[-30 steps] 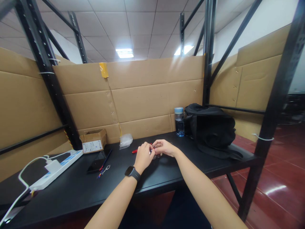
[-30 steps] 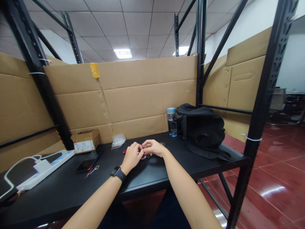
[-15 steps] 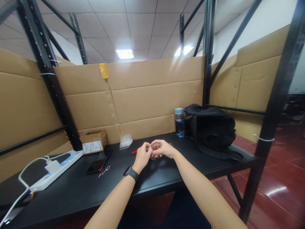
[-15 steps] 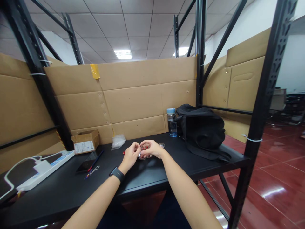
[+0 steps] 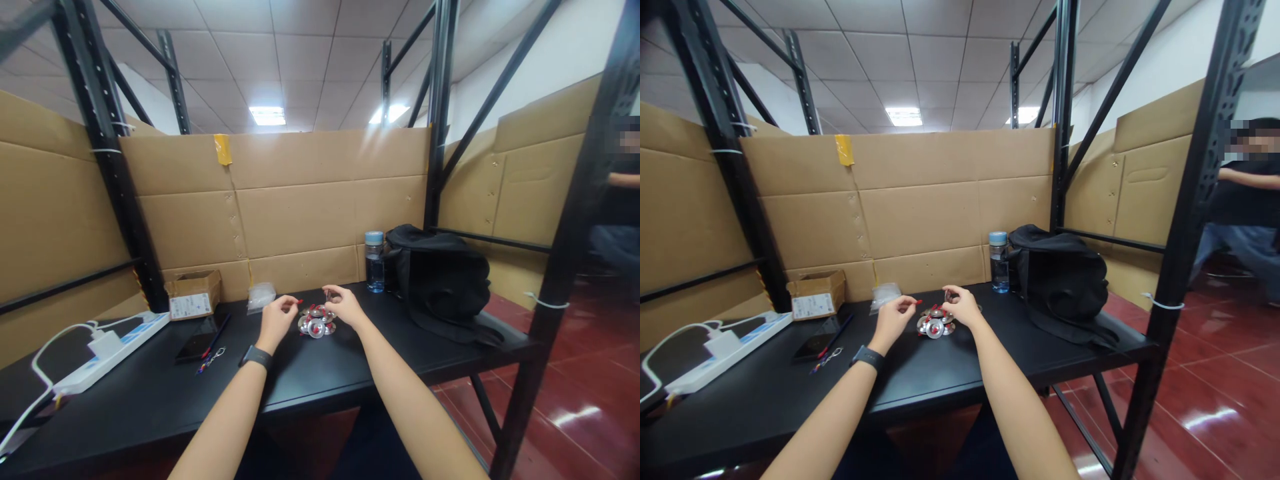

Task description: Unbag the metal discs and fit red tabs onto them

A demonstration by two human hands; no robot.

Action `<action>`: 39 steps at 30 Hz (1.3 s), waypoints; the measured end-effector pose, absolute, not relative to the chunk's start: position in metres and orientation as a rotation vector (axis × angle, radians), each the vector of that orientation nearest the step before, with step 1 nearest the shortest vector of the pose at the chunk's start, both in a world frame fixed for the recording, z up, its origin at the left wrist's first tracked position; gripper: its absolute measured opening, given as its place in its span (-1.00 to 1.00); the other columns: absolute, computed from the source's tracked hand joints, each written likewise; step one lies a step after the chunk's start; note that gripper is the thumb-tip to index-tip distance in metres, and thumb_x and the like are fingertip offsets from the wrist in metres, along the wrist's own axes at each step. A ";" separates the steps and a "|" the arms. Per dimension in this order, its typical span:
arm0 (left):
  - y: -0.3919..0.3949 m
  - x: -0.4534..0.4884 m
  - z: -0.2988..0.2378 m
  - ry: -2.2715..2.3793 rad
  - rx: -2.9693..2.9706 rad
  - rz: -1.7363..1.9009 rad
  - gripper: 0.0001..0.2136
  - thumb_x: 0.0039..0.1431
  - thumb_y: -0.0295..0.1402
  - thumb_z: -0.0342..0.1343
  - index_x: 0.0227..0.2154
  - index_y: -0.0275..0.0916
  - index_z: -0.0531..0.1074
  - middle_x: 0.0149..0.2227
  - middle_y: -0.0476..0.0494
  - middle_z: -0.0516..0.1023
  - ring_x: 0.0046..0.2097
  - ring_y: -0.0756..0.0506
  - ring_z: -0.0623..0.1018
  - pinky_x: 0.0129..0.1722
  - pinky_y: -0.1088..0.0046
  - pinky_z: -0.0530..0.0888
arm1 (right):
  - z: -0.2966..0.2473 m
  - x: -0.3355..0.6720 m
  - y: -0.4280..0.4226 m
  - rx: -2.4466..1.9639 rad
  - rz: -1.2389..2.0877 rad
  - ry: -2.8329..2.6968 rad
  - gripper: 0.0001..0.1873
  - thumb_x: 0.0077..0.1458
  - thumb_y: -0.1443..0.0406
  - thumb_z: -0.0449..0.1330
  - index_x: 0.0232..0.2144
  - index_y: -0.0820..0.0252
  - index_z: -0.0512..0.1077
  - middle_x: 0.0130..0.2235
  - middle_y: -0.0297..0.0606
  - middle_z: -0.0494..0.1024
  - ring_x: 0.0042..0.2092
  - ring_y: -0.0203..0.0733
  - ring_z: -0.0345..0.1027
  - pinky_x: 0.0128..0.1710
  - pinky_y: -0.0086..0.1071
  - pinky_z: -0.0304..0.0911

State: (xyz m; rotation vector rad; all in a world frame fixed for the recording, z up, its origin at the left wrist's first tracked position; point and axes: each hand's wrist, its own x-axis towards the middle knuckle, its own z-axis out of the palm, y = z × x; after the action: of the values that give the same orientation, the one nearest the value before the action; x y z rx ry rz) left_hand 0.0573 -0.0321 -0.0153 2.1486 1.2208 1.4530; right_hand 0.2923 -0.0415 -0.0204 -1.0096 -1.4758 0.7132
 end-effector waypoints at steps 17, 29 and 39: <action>0.014 -0.015 -0.040 1.402 2.236 1.019 -0.77 0.12 -0.18 0.16 -0.27 -0.14 0.63 -0.22 -0.07 0.71 -0.08 -0.17 0.66 -0.03 0.39 0.49 | -0.034 0.357 -0.032 -1.750 0.218 -1.563 -0.64 -0.17 0.38 0.37 -0.21 0.18 0.61 -0.15 -0.09 0.66 -0.05 0.05 0.54 -0.03 -0.26 0.34; 0.013 -0.018 -0.042 1.464 2.257 0.962 -0.74 0.14 -0.13 0.16 -0.24 -0.10 0.66 -0.16 -0.08 0.71 -0.06 -0.18 0.66 -0.05 0.40 0.50 | -0.022 0.347 -0.041 -1.760 0.291 -1.545 -0.76 -0.16 0.41 0.36 -0.33 0.15 0.62 -0.23 -0.13 0.66 -0.11 0.01 0.54 0.00 -0.22 0.35; 0.024 -0.018 -0.045 1.552 2.170 1.024 -0.72 0.14 -0.09 0.12 -0.29 -0.08 0.67 -0.18 -0.10 0.71 -0.06 -0.23 0.65 -0.07 0.38 0.49 | -0.027 0.242 -0.206 -0.583 1.269 -2.514 -0.65 -0.17 0.09 0.45 -0.25 -0.06 0.63 -0.13 -0.21 0.66 -0.06 0.01 0.55 -0.20 -0.33 0.42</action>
State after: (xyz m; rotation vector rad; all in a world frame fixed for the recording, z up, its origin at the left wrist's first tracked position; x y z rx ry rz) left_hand -0.0184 0.0245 -0.0450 2.1699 1.5515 1.0238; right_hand 0.2416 -0.2062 -0.0269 -0.5826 -2.5138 1.2685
